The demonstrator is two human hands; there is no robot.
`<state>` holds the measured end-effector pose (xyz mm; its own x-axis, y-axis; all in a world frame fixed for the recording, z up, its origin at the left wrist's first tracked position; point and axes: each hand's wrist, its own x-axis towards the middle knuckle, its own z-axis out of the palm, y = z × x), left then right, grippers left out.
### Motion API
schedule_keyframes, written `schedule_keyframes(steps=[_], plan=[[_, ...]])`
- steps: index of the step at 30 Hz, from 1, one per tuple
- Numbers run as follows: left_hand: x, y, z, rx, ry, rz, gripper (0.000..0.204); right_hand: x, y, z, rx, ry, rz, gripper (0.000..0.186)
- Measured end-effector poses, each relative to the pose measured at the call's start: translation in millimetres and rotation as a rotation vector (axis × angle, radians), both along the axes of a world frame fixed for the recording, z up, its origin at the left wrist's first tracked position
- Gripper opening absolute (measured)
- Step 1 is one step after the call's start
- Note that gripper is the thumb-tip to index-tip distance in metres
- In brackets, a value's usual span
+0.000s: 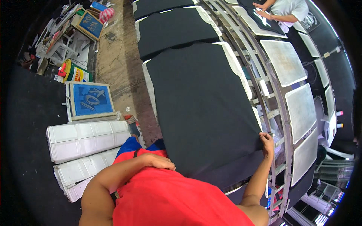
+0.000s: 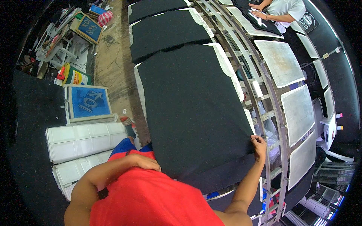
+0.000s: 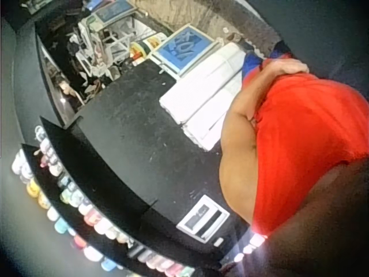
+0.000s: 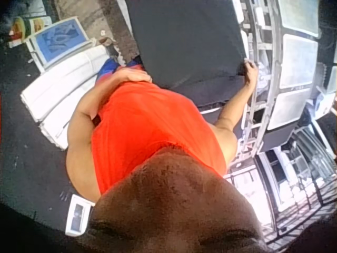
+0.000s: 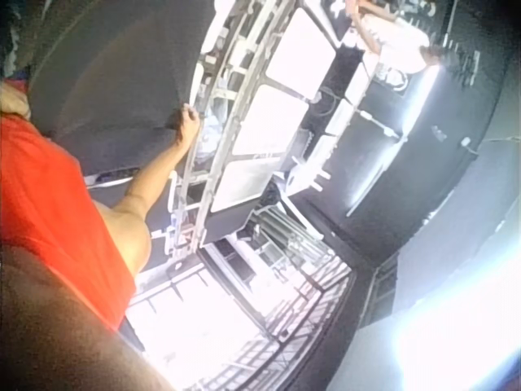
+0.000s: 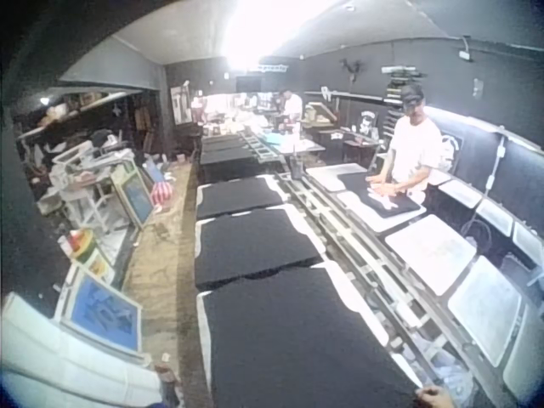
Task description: Positioning and smoothing black t-shirts onto platens for screen printing.
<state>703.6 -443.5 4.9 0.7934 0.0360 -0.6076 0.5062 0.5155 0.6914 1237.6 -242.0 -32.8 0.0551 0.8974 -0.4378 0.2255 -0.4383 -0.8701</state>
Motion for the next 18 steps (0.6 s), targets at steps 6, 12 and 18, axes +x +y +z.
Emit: schedule_keyframes(steps=[6,12,18], plan=[[3.9,-3.2,13.5,-0.024,0.004,0.134,0.041,1.0,-2.4,-0.3,0.019,-0.018,-0.013,0.015],[5.0,-6.6,9.4,-0.018,0.017,0.14,0.041,5.6,-3.9,-4.0,-0.01,-0.032,0.003,0.017],[5.2,-9.4,0.7,-0.021,0.005,0.104,0.043,7.2,-4.2,-7.3,-0.03,-0.035,-0.007,0.018]])
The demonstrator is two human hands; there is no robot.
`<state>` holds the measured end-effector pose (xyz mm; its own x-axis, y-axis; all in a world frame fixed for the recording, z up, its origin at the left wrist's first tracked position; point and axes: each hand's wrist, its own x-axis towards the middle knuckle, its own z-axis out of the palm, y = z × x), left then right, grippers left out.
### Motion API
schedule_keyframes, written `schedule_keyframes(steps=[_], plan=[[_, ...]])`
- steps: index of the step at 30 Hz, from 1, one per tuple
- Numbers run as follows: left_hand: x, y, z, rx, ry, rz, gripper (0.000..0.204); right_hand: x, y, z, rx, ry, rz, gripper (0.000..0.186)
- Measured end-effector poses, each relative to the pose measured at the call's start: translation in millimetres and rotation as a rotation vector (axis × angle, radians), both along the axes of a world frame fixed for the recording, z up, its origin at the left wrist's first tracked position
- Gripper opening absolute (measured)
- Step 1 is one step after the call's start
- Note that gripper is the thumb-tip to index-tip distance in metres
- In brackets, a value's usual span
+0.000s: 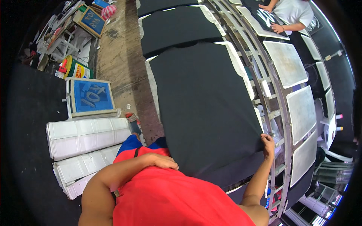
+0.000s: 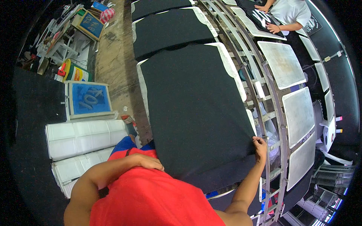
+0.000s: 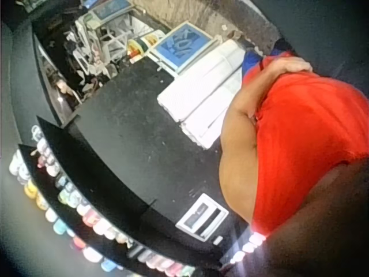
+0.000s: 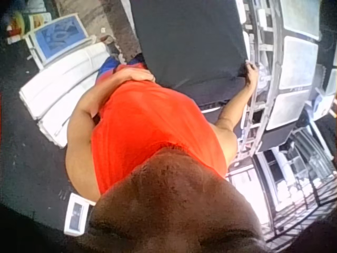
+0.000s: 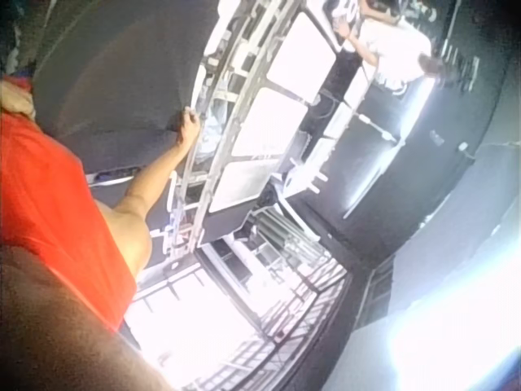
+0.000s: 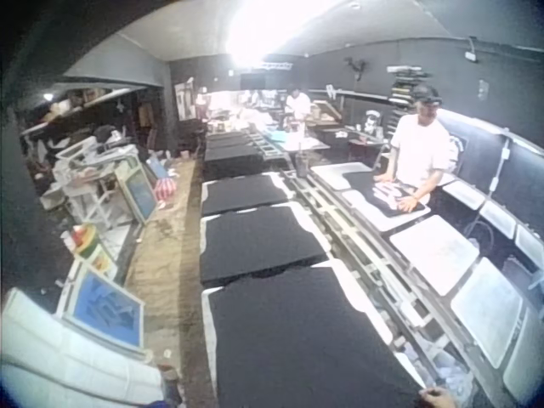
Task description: Positioning and smoothing black t-shirts onto platens for screen printing.
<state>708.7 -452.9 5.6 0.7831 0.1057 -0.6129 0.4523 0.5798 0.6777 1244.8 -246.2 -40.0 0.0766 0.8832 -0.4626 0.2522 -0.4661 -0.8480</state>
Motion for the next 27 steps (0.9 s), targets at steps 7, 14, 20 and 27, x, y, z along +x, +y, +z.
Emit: schedule_keyframes(steps=[7,14,20,27], plan=[[6.0,-4.0,-2.3,0.033,-0.031,0.052,0.045,-1.3,-0.6,5.1,0.005,-0.008,-0.002,0.019],[4.6,-2.3,-8.3,0.053,-0.094,0.004,0.048,-3.8,-2.1,8.2,0.023,-0.05,0.002,0.019],[5.1,1.8,-2.4,-0.003,-0.071,-0.018,0.048,5.1,-5.0,-1.0,0.039,-0.028,-0.005,0.018],[5.2,3.4,-4.1,0.078,-0.093,-0.041,0.048,3.5,-5.2,1.7,0.031,-0.015,-0.011,0.018]])
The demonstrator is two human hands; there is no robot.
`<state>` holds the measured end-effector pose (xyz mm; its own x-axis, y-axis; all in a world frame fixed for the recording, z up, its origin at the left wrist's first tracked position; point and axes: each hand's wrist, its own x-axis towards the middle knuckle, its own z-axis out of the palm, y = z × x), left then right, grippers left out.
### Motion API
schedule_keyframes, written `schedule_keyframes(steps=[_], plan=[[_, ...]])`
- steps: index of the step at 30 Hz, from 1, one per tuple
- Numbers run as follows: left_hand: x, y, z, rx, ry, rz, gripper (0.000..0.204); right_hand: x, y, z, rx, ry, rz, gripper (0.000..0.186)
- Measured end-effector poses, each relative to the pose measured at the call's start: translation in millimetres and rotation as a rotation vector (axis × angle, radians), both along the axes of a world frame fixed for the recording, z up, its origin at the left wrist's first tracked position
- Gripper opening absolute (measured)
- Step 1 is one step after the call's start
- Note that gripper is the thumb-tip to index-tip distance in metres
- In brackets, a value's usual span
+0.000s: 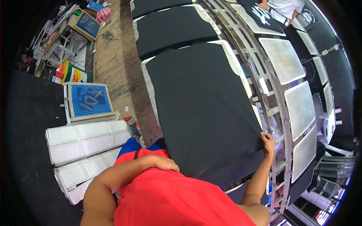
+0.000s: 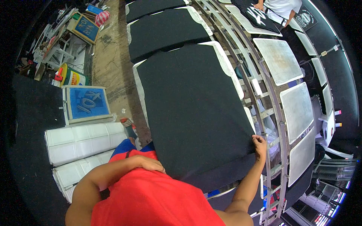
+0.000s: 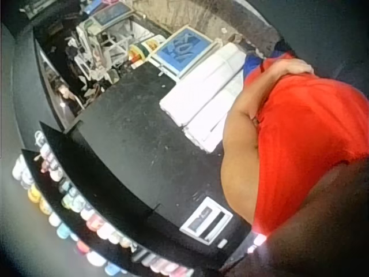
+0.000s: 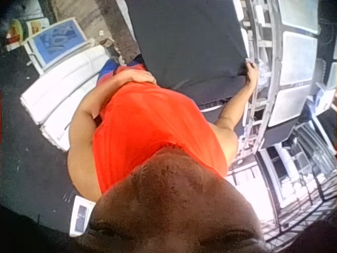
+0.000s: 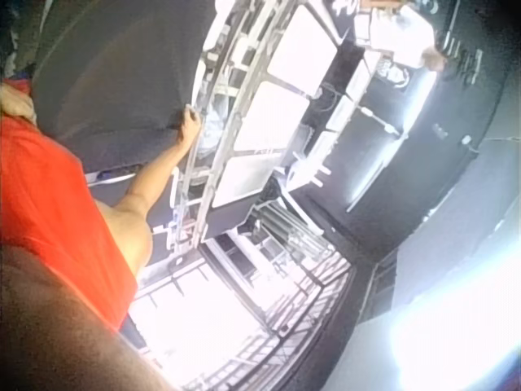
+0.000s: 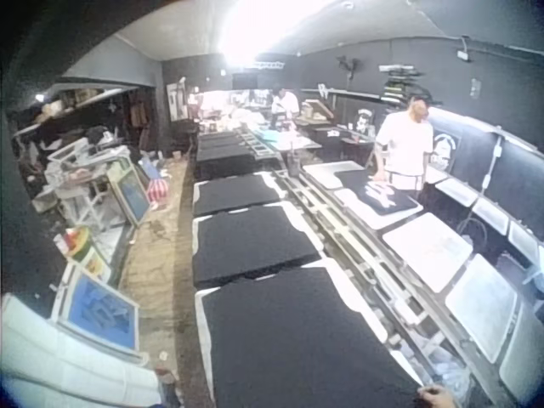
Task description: Positioning and smoothing black t-shirts onto platens for screen printing.
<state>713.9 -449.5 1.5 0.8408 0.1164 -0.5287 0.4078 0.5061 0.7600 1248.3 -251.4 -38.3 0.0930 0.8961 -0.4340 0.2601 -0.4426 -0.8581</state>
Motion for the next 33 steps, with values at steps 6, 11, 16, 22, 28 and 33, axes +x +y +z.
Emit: schedule_keyframes(steps=[6,11,16,22,28,33], plan=[[2.2,4.3,8.2,-0.024,0.043,-0.019,0.049,4.9,1.4,-1.0,0.001,-0.021,0.023,0.018],[2.1,0.1,0.8,-0.048,0.048,0.001,0.049,4.8,1.3,-1.3,-0.031,-0.001,0.026,0.019],[3.4,-1.5,-5.7,-0.007,0.024,-0.017,0.049,3.6,1.9,-2.8,-0.013,-0.025,0.017,0.019],[4.8,-3.3,-6.1,-0.007,0.006,-0.018,0.049,9.7,2.4,-6.3,-0.004,-0.013,0.02,0.018],[4.8,-4.2,-8.3,-0.036,-0.008,-0.008,0.048,8.4,-0.3,-4.6,0.005,-0.048,0.018,0.018],[4.4,0.1,-1.8,-0.023,-0.004,-0.036,0.048,4.2,-3.5,-2.5,-0.004,-0.09,0.004,0.018]])
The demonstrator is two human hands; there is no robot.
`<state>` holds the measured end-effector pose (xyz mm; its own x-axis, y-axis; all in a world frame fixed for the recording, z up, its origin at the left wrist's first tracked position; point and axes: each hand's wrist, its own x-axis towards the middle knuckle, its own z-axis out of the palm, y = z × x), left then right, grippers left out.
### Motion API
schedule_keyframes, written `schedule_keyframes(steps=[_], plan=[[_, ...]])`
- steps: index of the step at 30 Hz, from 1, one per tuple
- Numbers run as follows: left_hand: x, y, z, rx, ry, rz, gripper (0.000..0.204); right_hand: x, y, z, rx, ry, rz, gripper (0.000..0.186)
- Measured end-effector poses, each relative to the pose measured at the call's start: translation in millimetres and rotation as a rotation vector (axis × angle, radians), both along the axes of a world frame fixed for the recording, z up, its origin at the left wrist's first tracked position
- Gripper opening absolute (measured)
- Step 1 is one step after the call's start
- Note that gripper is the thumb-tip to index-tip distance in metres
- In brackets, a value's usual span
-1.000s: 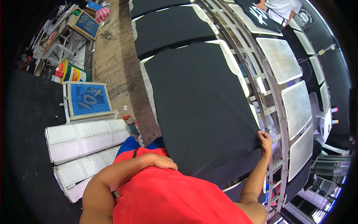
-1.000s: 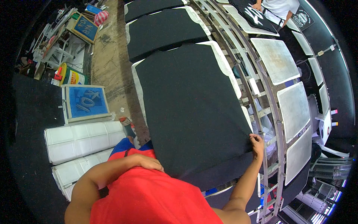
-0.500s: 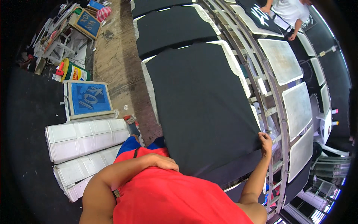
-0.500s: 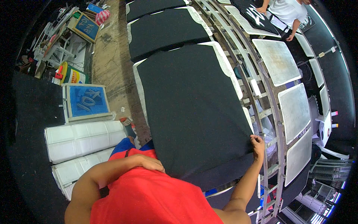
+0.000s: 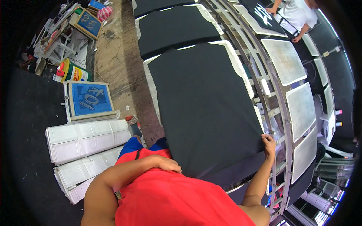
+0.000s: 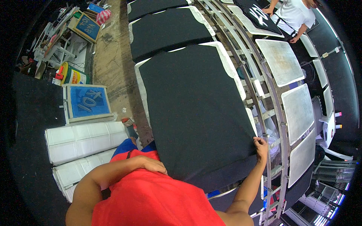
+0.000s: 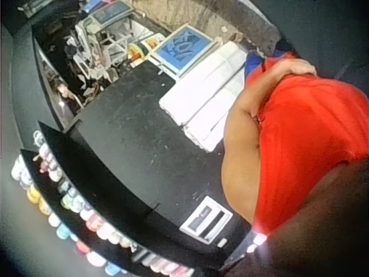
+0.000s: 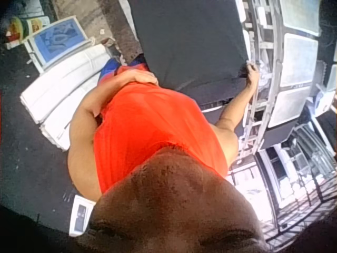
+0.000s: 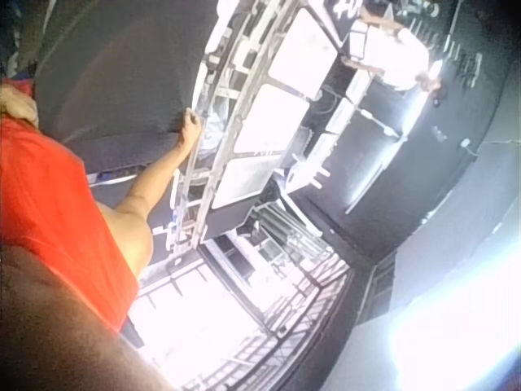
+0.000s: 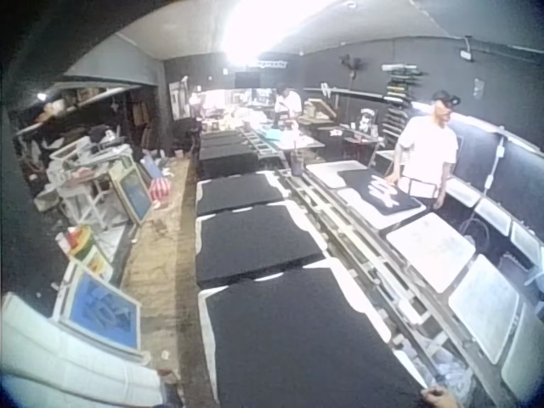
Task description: Positioning and smoothing black t-shirts onto platens for screen printing.
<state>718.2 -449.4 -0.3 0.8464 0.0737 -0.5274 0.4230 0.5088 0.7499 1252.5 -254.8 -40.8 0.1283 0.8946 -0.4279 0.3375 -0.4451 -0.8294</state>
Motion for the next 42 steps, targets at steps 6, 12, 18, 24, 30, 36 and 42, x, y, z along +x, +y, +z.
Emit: schedule_keyframes(steps=[6,12,18,24,30,36,42], plan=[[2.6,-3.9,-5.2,-0.099,0.002,0.013,0.049,3.9,-1.2,-3.1,-0.017,0.058,-0.002,0.02],[5.9,-5.4,-12.2,-0.018,-0.008,-0.018,0.049,1.8,1.0,-2.5,-0.004,0.044,-0.008,0.02],[4.8,-0.5,-4.4,-0.056,0.014,-0.009,0.049,3.4,1.6,-0.8,-0.015,0.039,0.019,0.019],[1.9,-1.6,1.1,-0.072,0.042,0.019,0.049,-5.8,-1.6,6.4,-0.034,-0.022,0.029,0.019],[7.4,9.5,13.9,0.013,0.06,-0.064,0.051,1.1,-4.4,1.9,-0.042,-0.021,0.009,0.019],[8.1,4.2,1.3,-0.014,0.051,-0.081,0.052,1.5,-5.0,2.2,-0.056,0.024,0.009,0.02],[8.9,1.2,0.2,-0.073,0.036,-0.05,0.049,-2.9,-9.7,1.2,-0.054,-0.012,-0.003,0.021]])
